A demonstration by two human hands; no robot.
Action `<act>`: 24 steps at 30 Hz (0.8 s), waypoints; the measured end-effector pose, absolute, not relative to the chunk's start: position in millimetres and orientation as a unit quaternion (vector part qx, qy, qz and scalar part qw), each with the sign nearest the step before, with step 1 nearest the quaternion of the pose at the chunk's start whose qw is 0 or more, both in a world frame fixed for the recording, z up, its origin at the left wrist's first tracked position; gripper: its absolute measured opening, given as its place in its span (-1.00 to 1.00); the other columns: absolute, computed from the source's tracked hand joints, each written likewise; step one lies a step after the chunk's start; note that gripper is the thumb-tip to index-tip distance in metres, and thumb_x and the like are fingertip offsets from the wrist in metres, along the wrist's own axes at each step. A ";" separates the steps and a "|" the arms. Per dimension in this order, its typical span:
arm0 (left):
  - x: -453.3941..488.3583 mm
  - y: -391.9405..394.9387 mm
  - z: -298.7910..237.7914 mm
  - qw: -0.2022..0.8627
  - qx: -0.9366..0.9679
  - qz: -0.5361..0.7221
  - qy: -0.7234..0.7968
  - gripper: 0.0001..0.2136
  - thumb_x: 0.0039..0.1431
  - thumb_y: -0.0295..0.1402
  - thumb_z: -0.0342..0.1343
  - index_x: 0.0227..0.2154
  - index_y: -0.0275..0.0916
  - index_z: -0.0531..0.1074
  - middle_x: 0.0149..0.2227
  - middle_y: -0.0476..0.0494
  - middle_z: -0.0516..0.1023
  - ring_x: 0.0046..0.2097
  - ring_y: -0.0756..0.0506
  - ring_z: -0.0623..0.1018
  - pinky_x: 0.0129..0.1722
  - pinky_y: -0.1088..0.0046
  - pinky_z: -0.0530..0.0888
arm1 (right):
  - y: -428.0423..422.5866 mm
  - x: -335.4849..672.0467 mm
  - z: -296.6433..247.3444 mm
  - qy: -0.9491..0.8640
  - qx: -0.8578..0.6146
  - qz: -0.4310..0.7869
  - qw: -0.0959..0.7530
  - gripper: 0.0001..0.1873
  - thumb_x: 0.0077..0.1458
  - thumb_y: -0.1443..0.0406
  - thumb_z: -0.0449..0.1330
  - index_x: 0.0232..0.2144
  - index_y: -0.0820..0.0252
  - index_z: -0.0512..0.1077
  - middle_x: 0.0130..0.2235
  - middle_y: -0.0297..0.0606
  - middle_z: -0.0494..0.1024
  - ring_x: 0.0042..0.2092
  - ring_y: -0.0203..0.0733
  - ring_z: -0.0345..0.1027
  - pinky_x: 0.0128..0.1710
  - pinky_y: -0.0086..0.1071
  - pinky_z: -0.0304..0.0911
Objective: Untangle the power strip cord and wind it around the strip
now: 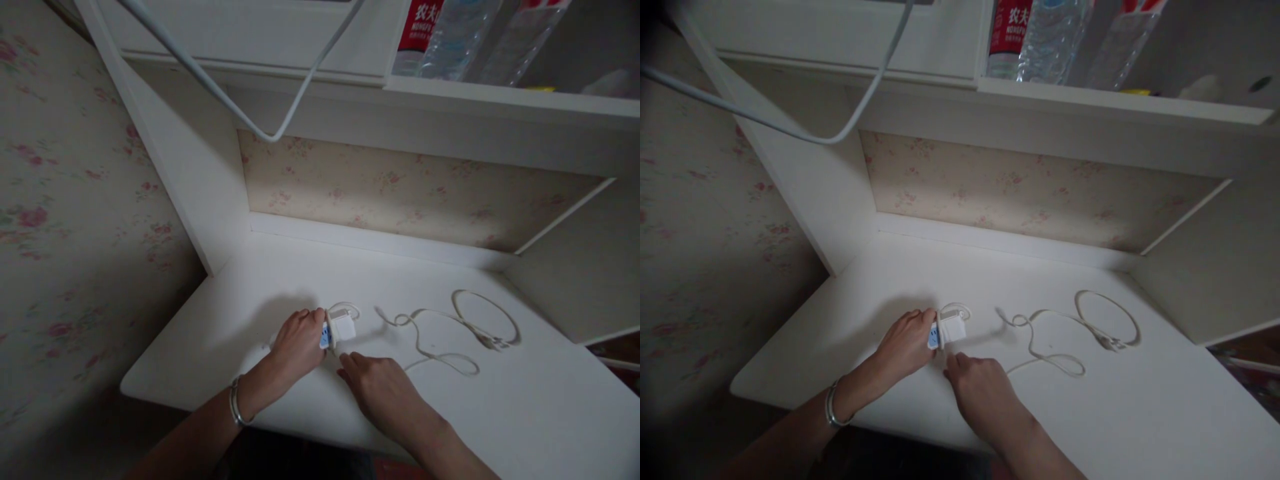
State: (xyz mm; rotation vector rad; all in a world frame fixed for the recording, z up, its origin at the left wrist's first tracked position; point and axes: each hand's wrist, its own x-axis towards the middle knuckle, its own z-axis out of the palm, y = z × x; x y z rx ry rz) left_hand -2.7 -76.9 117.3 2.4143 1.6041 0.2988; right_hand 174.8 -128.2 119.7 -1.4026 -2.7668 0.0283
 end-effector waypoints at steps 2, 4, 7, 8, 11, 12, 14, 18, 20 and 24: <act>-1.3 -79.2 114.1 0.111 0.833 0.093 0.533 -0.74 -0.03 -0.57 0.03 -0.23 -0.23 0.31 -0.24 -0.20 0.52 -0.14 -0.18 0.50 -0.10 0.31 0.38 | -129.4 173.7 126.0 -0.902 -0.431 0.003 0.012 -0.87 0.20 0.36 0.07 -0.39 0.19 0.38 -0.43 -0.25 0.53 -0.47 -0.18 0.43 -0.53 -0.37 0.05; -0.8 -82.1 111.9 0.105 0.844 0.087 0.518 -0.72 -0.05 -0.58 0.03 -0.23 -0.24 0.31 -0.25 -0.20 0.52 -0.14 -0.18 0.49 -0.09 0.30 0.37 | -128.2 175.0 134.9 -0.913 -0.408 0.004 0.004 -0.90 0.17 0.35 0.12 -0.40 0.18 0.40 -0.43 -0.26 0.53 -0.46 -0.18 0.43 -0.51 -0.37 0.06; 0.0 -87.5 113.1 0.110 0.869 0.082 0.476 -0.72 -0.06 -0.55 0.06 -0.22 -0.24 0.33 -0.27 -0.21 0.52 -0.16 -0.20 0.50 -0.10 0.28 0.38 | -119.0 179.6 151.9 -0.933 -0.359 0.023 -0.003 -0.92 0.13 0.28 0.20 -0.37 0.17 0.43 -0.41 -0.25 0.56 -0.42 -0.17 0.44 -0.48 -0.37 0.06; 0.6 -89.6 114.7 0.120 0.879 0.081 0.455 -0.74 -0.04 -0.53 0.07 -0.23 -0.24 0.34 -0.27 -0.21 0.52 -0.16 -0.20 0.51 -0.10 0.28 0.38 | -113.8 181.0 157.8 -0.941 -0.337 0.038 -0.006 -0.89 0.11 0.24 0.23 -0.37 0.16 0.45 -0.40 -0.26 0.57 -0.40 -0.17 0.44 -0.46 -0.37 0.07; 2.8 -96.1 120.7 0.163 0.902 0.085 0.391 -0.85 0.04 -0.39 0.10 -0.28 -0.20 0.39 -0.29 -0.18 0.54 -0.18 -0.20 0.52 -0.09 0.28 0.38 | -96.3 182.7 172.4 -0.954 -0.284 0.098 -0.005 -0.75 0.04 0.07 0.27 -0.40 0.12 0.48 -0.43 -0.30 0.57 -0.38 -0.19 0.43 -0.37 -0.37 0.10; 3.3 -97.9 122.1 0.179 0.905 0.092 0.375 -0.86 0.05 -0.35 0.12 -0.29 -0.18 0.40 -0.30 -0.16 0.55 -0.18 -0.20 0.52 -0.08 0.28 0.38 | -91.4 182.2 175.5 -0.954 -0.277 0.115 0.000 -0.71 0.02 0.02 0.26 -0.42 0.11 0.48 -0.46 -0.31 0.57 -0.40 -0.20 0.42 -0.34 -0.36 0.11; 3.5 -100.0 122.8 0.210 0.905 0.112 0.353 -0.84 0.01 -0.32 0.15 -0.29 -0.16 0.43 -0.30 -0.11 0.56 -0.18 -0.19 0.53 -0.09 0.29 0.39 | -85.2 179.8 179.2 -0.953 -0.269 0.138 0.020 -0.67 0.04 0.00 0.23 -0.47 0.12 0.48 -0.50 -0.33 0.56 -0.43 -0.23 0.40 -0.30 -0.35 0.11; 0.4 -97.7 115.9 0.260 0.891 0.143 0.345 -0.83 -0.05 -0.31 0.17 -0.33 -0.15 0.44 -0.30 -0.07 0.56 -0.20 -0.18 0.55 -0.17 0.36 0.42 | -87.0 176.9 180.1 -0.949 -0.251 0.181 0.056 -0.72 0.12 0.05 0.18 -0.43 0.10 0.50 -0.43 -0.34 0.58 -0.37 -0.25 0.42 -0.28 -0.36 0.12; -1.2 -95.6 112.2 0.251 0.879 0.141 0.379 -0.81 -0.04 -0.28 0.17 -0.33 -0.18 0.42 -0.31 -0.12 0.56 -0.23 -0.20 0.56 -0.24 0.37 0.43 | -90.3 179.0 180.5 -0.945 -0.251 0.204 0.051 -0.80 0.09 0.11 0.23 -0.37 0.09 0.50 -0.39 -0.34 0.58 -0.30 -0.23 0.42 -0.24 -0.37 0.14; 0.1 -93.8 111.2 0.211 0.859 0.118 0.451 -0.81 -0.02 -0.30 0.13 -0.30 -0.18 0.39 -0.34 -0.14 0.56 -0.26 -0.21 0.57 -0.30 0.37 0.42 | -93.5 186.1 184.2 -0.939 -0.256 0.226 0.032 -0.86 0.00 0.32 0.30 -0.31 0.09 0.50 -0.31 -0.35 0.57 -0.21 -0.21 0.40 -0.18 -0.37 0.17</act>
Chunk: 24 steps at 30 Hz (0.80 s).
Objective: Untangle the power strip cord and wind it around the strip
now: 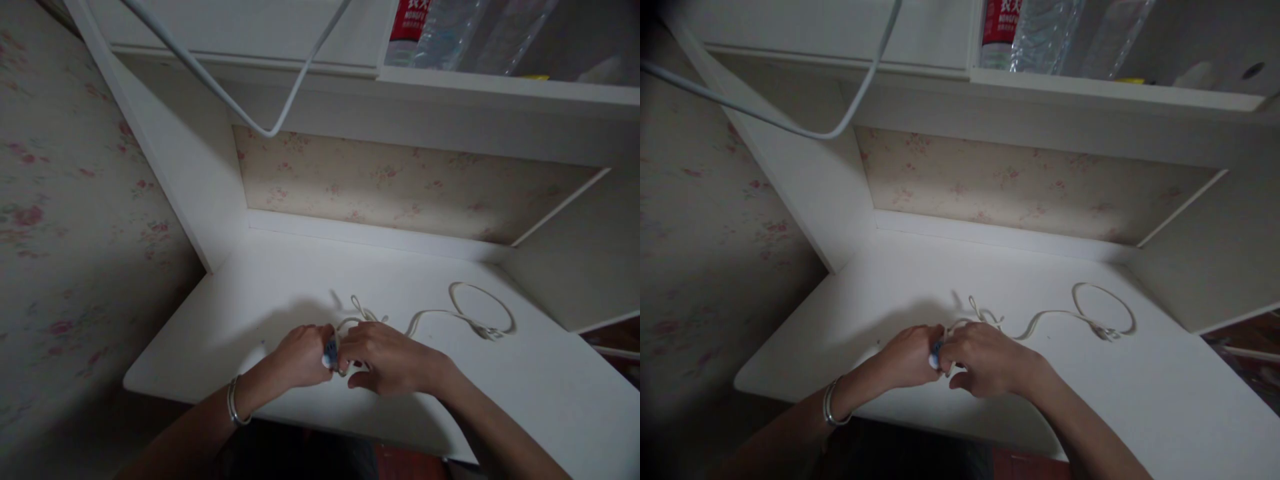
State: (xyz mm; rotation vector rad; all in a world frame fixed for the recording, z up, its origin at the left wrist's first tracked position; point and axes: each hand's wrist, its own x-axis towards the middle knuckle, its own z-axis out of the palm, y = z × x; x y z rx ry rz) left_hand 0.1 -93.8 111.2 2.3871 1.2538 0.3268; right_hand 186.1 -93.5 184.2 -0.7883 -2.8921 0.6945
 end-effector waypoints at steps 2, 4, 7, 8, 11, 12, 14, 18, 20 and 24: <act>1.9 -93.3 112.5 0.204 0.858 0.111 0.459 -0.81 0.00 -0.27 0.12 -0.30 -0.18 0.38 -0.32 -0.16 0.56 -0.24 -0.22 0.57 -0.30 0.37 0.42 | -94.8 187.7 184.9 -0.937 -0.262 0.228 0.032 -0.84 0.04 0.40 0.23 -0.29 0.10 0.50 -0.27 -0.33 0.57 -0.19 -0.22 0.40 -0.17 -0.37 0.18; 2.8 -92.2 113.2 0.197 0.857 0.111 0.462 -0.79 0.02 -0.22 0.12 -0.30 -0.18 0.37 -0.30 -0.18 0.56 -0.22 -0.24 0.57 -0.28 0.34 0.43 | -97.6 188.1 182.9 -0.936 -0.268 0.228 0.028 -0.82 0.07 0.44 0.16 -0.29 0.12 0.50 -0.29 -0.31 0.57 -0.20 -0.22 0.40 -0.17 -0.37 0.19; 0.7 -89.9 112.8 0.193 0.852 0.114 0.474 -0.78 0.02 -0.23 0.12 -0.27 -0.17 0.35 -0.27 -0.17 0.56 -0.19 -0.24 0.55 -0.26 0.32 0.43 | -104.1 189.0 175.2 -0.934 -0.267 0.235 0.011 -0.81 0.09 0.44 0.14 -0.30 0.12 0.51 -0.33 -0.32 0.58 -0.23 -0.22 0.42 -0.21 -0.38 0.21; -0.6 -89.2 112.6 0.194 0.849 0.112 0.478 -0.79 0.02 -0.26 0.12 -0.27 -0.16 0.34 -0.26 -0.15 0.55 -0.19 -0.24 0.55 -0.25 0.32 0.43 | -106.2 189.5 172.6 -0.934 -0.267 0.237 0.007 -0.81 0.09 0.43 0.14 -0.30 0.12 0.51 -0.33 -0.32 0.58 -0.23 -0.23 0.43 -0.21 -0.39 0.21; -3.3 -88.6 111.8 0.195 0.852 0.108 0.474 -0.80 0.02 -0.31 0.11 -0.25 -0.15 0.33 -0.25 -0.12 0.55 -0.18 -0.21 0.54 -0.22 0.34 0.42 | -109.6 190.7 169.6 -0.936 -0.267 0.230 0.007 -0.79 0.12 0.44 0.11 -0.31 0.12 0.51 -0.32 -0.32 0.59 -0.23 -0.24 0.44 -0.20 -0.39 0.21; -3.2 -89.0 111.6 0.190 0.855 0.107 0.470 -0.79 0.02 -0.32 0.11 -0.24 -0.16 0.33 -0.24 -0.13 0.54 -0.17 -0.21 0.54 -0.20 0.34 0.43 | -109.2 190.6 170.6 -0.936 -0.268 0.228 0.012 -0.78 0.13 0.44 0.09 -0.30 0.12 0.51 -0.31 -0.32 0.59 -0.22 -0.24 0.44 -0.19 -0.39 0.21; -1.5 -90.3 111.5 0.178 0.862 0.103 0.463 -0.77 0.02 -0.34 0.11 -0.22 -0.19 0.33 -0.23 -0.16 0.54 -0.16 -0.21 0.53 -0.16 0.33 0.43 | -106.3 189.9 174.7 -0.935 -0.275 0.223 0.026 -0.77 0.16 0.44 0.07 -0.29 0.12 0.51 -0.30 -0.31 0.59 -0.21 -0.24 0.44 -0.18 -0.38 0.21; 2.7 -92.7 112.6 0.170 0.858 0.096 0.476 -0.80 0.07 -0.34 0.06 -0.21 -0.20 0.33 -0.22 -0.17 0.53 -0.17 -0.19 0.54 -0.16 0.34 0.43 | -99.4 189.0 182.5 -0.929 -0.290 0.229 0.031 -0.79 0.17 0.42 0.07 -0.28 0.15 0.51 -0.28 -0.28 0.60 -0.21 -0.23 0.46 -0.20 -0.39 0.22; 2.0 -92.5 112.8 0.180 0.849 0.100 0.486 -0.78 0.07 -0.30 0.07 -0.20 -0.19 0.32 -0.21 -0.16 0.53 -0.16 -0.20 0.54 -0.18 0.34 0.44 | -98.8 189.4 182.0 -0.927 -0.278 0.250 0.014 -0.79 0.15 0.43 0.08 -0.27 0.15 0.51 -0.27 -0.30 0.60 -0.21 -0.25 0.46 -0.21 -0.42 0.23; -3.1 -90.9 110.0 0.214 0.841 0.095 0.488 -0.72 -0.01 -0.28 0.13 -0.20 -0.15 0.30 -0.20 -0.10 0.52 -0.17 -0.20 0.55 -0.22 0.36 0.43 | -103.2 188.8 174.3 -0.926 -0.253 0.278 -0.034 -0.75 0.08 0.47 0.11 -0.29 0.11 0.53 -0.28 -0.34 0.61 -0.21 -0.26 0.48 -0.21 -0.43 0.24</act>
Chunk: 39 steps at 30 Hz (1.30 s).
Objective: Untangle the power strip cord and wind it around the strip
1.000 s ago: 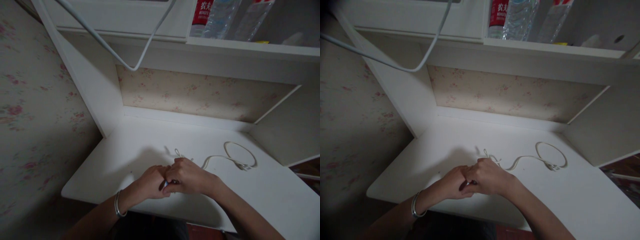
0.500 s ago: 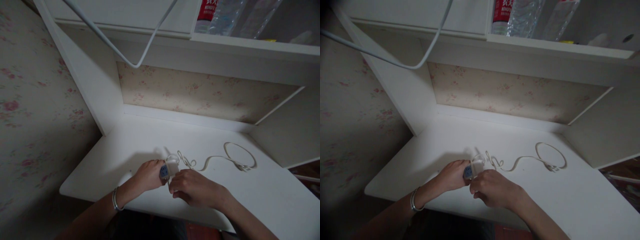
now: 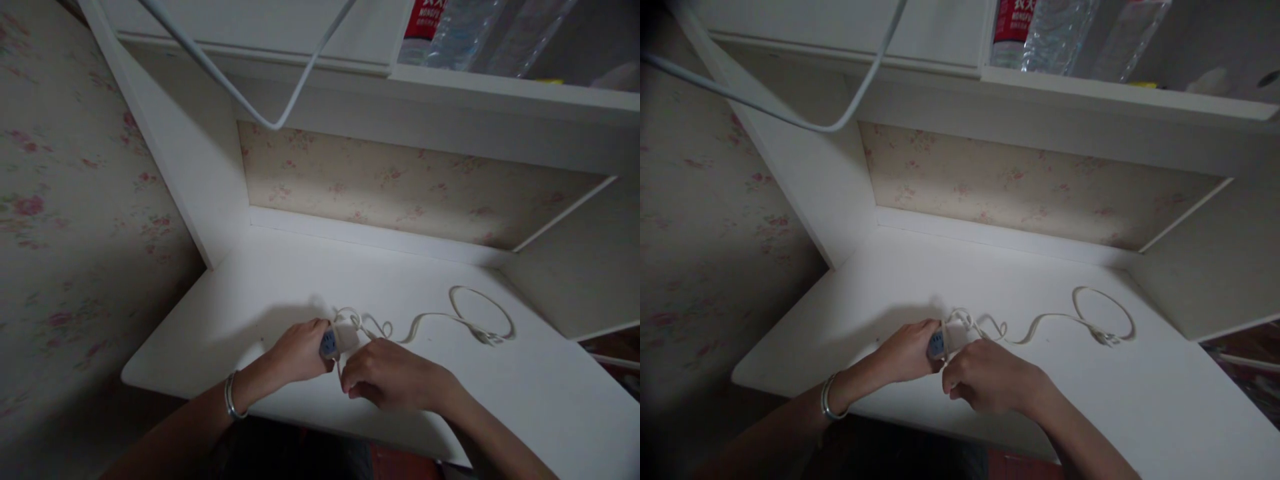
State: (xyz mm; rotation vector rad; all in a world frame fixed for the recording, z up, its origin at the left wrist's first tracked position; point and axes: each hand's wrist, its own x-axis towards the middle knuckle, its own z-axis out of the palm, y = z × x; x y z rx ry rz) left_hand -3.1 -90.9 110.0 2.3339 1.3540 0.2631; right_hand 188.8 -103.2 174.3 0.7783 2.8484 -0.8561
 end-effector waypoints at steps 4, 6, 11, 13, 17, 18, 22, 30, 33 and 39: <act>-3.9 -92.6 108.1 0.217 0.839 0.105 0.488 -0.65 -0.01 -0.20 0.15 -0.16 -0.17 0.28 -0.17 -0.15 0.50 -0.14 -0.22 0.53 -0.18 0.33 0.42 | -106.7 185.4 172.3 0.923 0.279 -0.265 0.006 -0.74 0.13 0.46 0.07 -0.26 0.12 0.52 -0.26 -0.30 0.61 -0.19 -0.25 0.47 -0.20 -0.43 0.23; -2.4 -93.9 109.1 0.218 0.841 0.114 0.483 -0.60 -0.03 -0.14 0.17 -0.16 -0.20 0.28 -0.17 -0.18 0.50 -0.15 -0.23 0.53 -0.19 0.32 0.42 | -106.5 184.7 175.5 0.922 0.288 -0.260 -0.012 -0.75 0.16 0.44 0.06 -0.25 0.13 0.52 -0.27 -0.29 0.61 -0.21 -0.26 0.47 -0.22 -0.44 0.23; 0.2 -96.1 113.4 0.193 0.847 0.114 0.482 -0.62 0.02 -0.22 0.13 -0.10 -0.22 0.28 -0.14 -0.19 0.49 -0.13 -0.22 0.53 -0.17 0.33 0.43 | -99.2 189.5 183.1 0.909 0.307 -0.281 -0.036 -0.78 0.18 0.40 0.08 -0.27 0.13 0.53 -0.28 -0.28 0.61 -0.24 -0.27 0.47 -0.24 -0.45 0.22; 0.4 -98.1 115.4 0.181 0.854 0.103 0.477 -0.66 0.04 -0.26 0.10 -0.11 -0.22 0.29 -0.16 -0.19 0.50 -0.16 -0.21 0.54 -0.20 0.33 0.44 | -92.4 193.1 183.3 0.897 0.312 -0.308 -0.053 -0.80 0.19 0.36 0.10 -0.27 0.13 0.54 -0.29 -0.27 0.60 -0.26 -0.28 0.46 -0.25 -0.46 0.22; -0.2 -105.1 120.9 0.159 0.883 0.071 0.436 -0.76 0.03 -0.32 0.04 -0.19 -0.20 0.32 -0.23 -0.15 0.52 -0.24 -0.19 0.55 -0.29 0.32 0.44 | -74.0 201.6 179.3 0.864 0.322 -0.381 -0.071 -0.85 0.07 0.22 0.26 -0.33 0.17 0.54 -0.39 -0.34 0.57 -0.37 -0.34 0.39 -0.37 -0.51 0.19; -0.8 -107.1 122.7 0.155 0.893 0.063 0.417 -0.76 0.01 -0.33 0.05 -0.20 -0.20 0.32 -0.25 -0.14 0.52 -0.26 -0.19 0.55 -0.29 0.32 0.44 | -69.4 203.7 177.6 0.853 0.331 -0.397 -0.069 -0.81 0.00 0.19 0.31 -0.36 0.18 0.54 -0.44 -0.37 0.54 -0.41 -0.36 0.36 -0.42 -0.52 0.17; -4.8 -114.0 131.8 0.142 0.925 0.060 0.348 -0.71 -0.05 -0.31 0.10 -0.20 -0.18 0.32 -0.26 -0.12 0.52 -0.25 -0.19 0.54 -0.22 0.25 0.43 | -55.4 209.8 169.2 0.781 0.364 -0.504 -0.056 -0.64 -0.24 0.14 0.43 -0.42 0.24 0.48 -0.55 -0.43 0.43 -0.50 -0.39 0.28 -0.53 -0.54 0.11; -8.9 -126.4 156.7 0.133 0.929 0.112 0.328 -0.68 -0.04 -0.26 0.10 -0.19 -0.21 0.29 -0.24 -0.13 0.50 -0.22 -0.18 0.51 -0.15 0.25 0.40 | -44.0 205.9 138.0 0.621 0.316 -0.703 -0.140 -0.57 -0.31 0.18 0.46 -0.44 0.30 0.41 -0.51 -0.40 0.44 -0.51 -0.39 0.30 -0.50 -0.51 0.19; -8.3 -128.1 159.8 0.143 0.924 0.123 0.332 -0.70 -0.04 -0.25 0.11 -0.22 -0.21 0.28 -0.25 -0.12 0.49 -0.23 -0.16 0.51 -0.17 0.28 0.41 | -42.2 203.7 124.6 0.608 0.300 -0.715 -0.169 -0.56 -0.30 0.13 0.45 -0.45 0.31 0.41 -0.51 -0.40 0.43 -0.52 -0.42 0.23 -0.53 -0.53 0.12; -8.3 -126.5 153.5 0.164 0.907 0.170 0.348 -0.70 -0.04 -0.27 0.10 -0.22 -0.22 0.27 -0.23 -0.15 0.49 -0.20 -0.17 0.50 -0.13 0.29 0.43 | -43.3 196.3 108.9 0.627 0.323 -0.675 -0.219 -0.50 -0.19 -0.04 0.34 -0.51 0.31 0.37 -0.57 -0.43 0.32 -0.53 -0.41 0.10 -0.55 -0.51 0.02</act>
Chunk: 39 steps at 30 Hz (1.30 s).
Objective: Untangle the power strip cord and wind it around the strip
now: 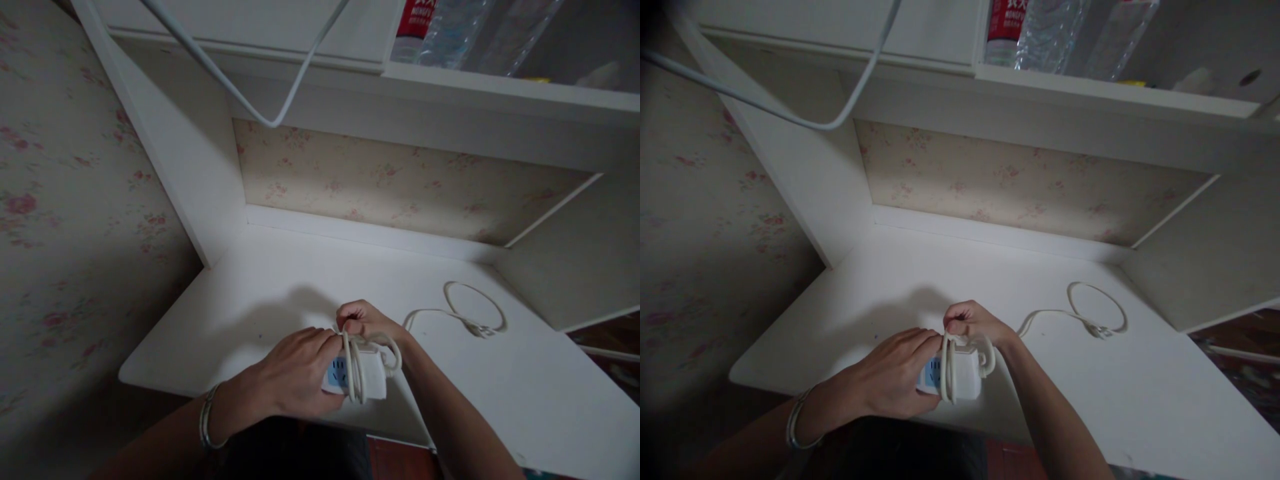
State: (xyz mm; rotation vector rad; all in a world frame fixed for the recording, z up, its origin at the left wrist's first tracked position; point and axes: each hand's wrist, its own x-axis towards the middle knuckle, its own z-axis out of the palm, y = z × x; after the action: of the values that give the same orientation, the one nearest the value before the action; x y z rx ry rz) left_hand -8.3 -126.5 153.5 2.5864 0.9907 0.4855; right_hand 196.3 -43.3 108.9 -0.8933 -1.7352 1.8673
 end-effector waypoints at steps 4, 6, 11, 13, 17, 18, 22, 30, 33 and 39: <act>-12.4 -122.1 154.0 0.177 0.867 0.195 0.424 -0.71 -0.05 -0.27 0.13 -0.23 -0.18 0.29 -0.25 -0.12 0.51 -0.19 -0.17 0.51 -0.16 0.32 0.44 | -52.3 192.1 99.6 -0.640 -0.361 0.615 0.285 -0.54 -0.08 -0.06 0.22 -0.55 0.23 0.31 -0.54 -0.39 0.31 -0.49 -0.34 0.13 -0.50 -0.46 0.09; -15.6 -118.4 155.4 0.176 0.845 0.200 0.463 -0.70 -0.05 -0.29 0.13 -0.21 -0.16 0.29 -0.24 -0.10 0.52 -0.19 -0.17 0.52 -0.19 0.33 0.45 | -58.6 191.3 95.8 -0.666 -0.383 0.570 0.292 -0.61 -0.06 0.00 0.21 -0.55 0.20 0.30 -0.50 -0.35 0.35 -0.43 -0.28 0.18 -0.43 -0.42 0.15; -21.3 -105.5 150.4 0.175 0.798 0.229 0.529 -0.59 -0.03 -0.26 0.16 -0.08 -0.15 0.25 -0.18 -0.12 0.54 -0.18 -0.18 0.55 -0.23 0.36 0.44 | -75.7 188.9 97.9 -0.779 -0.471 0.392 0.130 -0.76 0.17 0.18 0.00 -0.39 0.21 0.34 -0.49 -0.31 0.42 -0.43 -0.27 0.24 -0.39 -0.41 0.16; -21.8 -100.0 144.8 0.187 0.778 0.241 0.549 -0.47 -0.02 -0.22 0.17 0.02 -0.16 0.17 -0.16 -0.15 0.55 -0.16 -0.20 0.56 -0.24 0.36 0.44 | -82.9 187.8 103.5 -0.798 -0.483 0.350 0.082 -0.74 0.23 0.18 -0.06 -0.26 0.22 0.32 -0.46 -0.28 0.46 -0.42 -0.26 0.30 -0.37 -0.41 0.15; -22.1 -90.8 134.6 0.193 0.772 0.257 0.549 -0.30 -0.01 -0.21 0.18 0.18 -0.15 0.03 -0.05 -0.21 0.52 -0.07 -0.22 0.53 -0.14 0.31 0.44 | -94.5 189.2 112.6 -0.818 -0.495 0.289 0.048 -0.73 0.23 0.20 -0.03 -0.10 0.22 0.26 -0.30 -0.16 0.53 -0.30 -0.17 0.39 -0.32 -0.39 0.14; -22.4 -88.8 133.3 0.191 0.776 0.267 0.539 -0.32 -0.01 -0.23 0.19 0.18 -0.13 0.06 -0.03 -0.19 0.50 -0.04 -0.21 0.52 -0.10 0.31 0.42 | -96.3 190.2 113.4 -0.819 -0.499 0.279 0.045 -0.72 0.22 0.21 -0.01 -0.07 0.22 0.24 -0.25 -0.13 0.53 -0.26 -0.15 0.39 -0.31 -0.39 0.15; -26.1 -81.0 134.7 0.228 0.753 0.328 0.523 -0.47 -0.01 -0.25 0.20 0.06 -0.08 0.22 -0.12 -0.06 0.53 -0.11 -0.13 0.52 -0.10 0.40 0.41 | -98.5 193.2 113.1 -0.803 -0.535 0.263 0.007 -0.64 0.22 0.20 0.02 0.03 0.20 0.21 -0.16 -0.09 0.53 -0.18 -0.11 0.43 -0.24 -0.37 0.16; -44.3 -73.3 138.2 0.269 0.688 0.394 0.546 -0.62 0.02 -0.19 0.19 -0.09 -0.12 0.33 -0.23 0.03 0.54 -0.24 -0.04 0.51 -0.25 0.52 0.39 | -92.5 204.7 111.7 -0.804 -0.566 0.182 -0.021 -0.57 0.27 0.04 -0.09 -0.12 0.21 0.39 -0.23 -0.05 0.58 -0.20 -0.04 0.49 -0.29 -0.33 0.21; -50.2 -67.6 130.4 0.256 0.669 0.385 0.582 -0.71 0.06 -0.15 0.14 -0.17 -0.13 0.36 -0.29 0.04 0.54 -0.28 -0.04 0.51 -0.30 0.52 0.37 | -104.1 199.6 112.3 -0.814 -0.570 0.106 -0.037 -0.57 0.28 0.05 -0.11 -0.25 0.19 0.42 -0.32 -0.07 0.59 -0.26 0.00 0.51 -0.33 -0.32 0.22; -44.1 -56.5 110.3 0.219 0.658 0.320 0.645 -0.75 0.08 -0.11 0.11 -0.26 -0.13 0.36 -0.36 0.02 0.53 -0.34 -0.05 0.51 -0.38 0.52 0.32 | -137.2 180.0 126.5 -0.849 -0.524 0.044 -0.046 -0.63 0.28 0.10 -0.08 -0.22 0.20 0.40 -0.46 -0.12 0.58 -0.41 -0.04 0.51 -0.40 -0.33 0.19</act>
State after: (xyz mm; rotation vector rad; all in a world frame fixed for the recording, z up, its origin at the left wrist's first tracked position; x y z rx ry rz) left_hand -44.1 -56.5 110.3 1.8220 1.7845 0.8867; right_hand 180.0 -137.2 126.5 -1.6959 -2.7497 0.1412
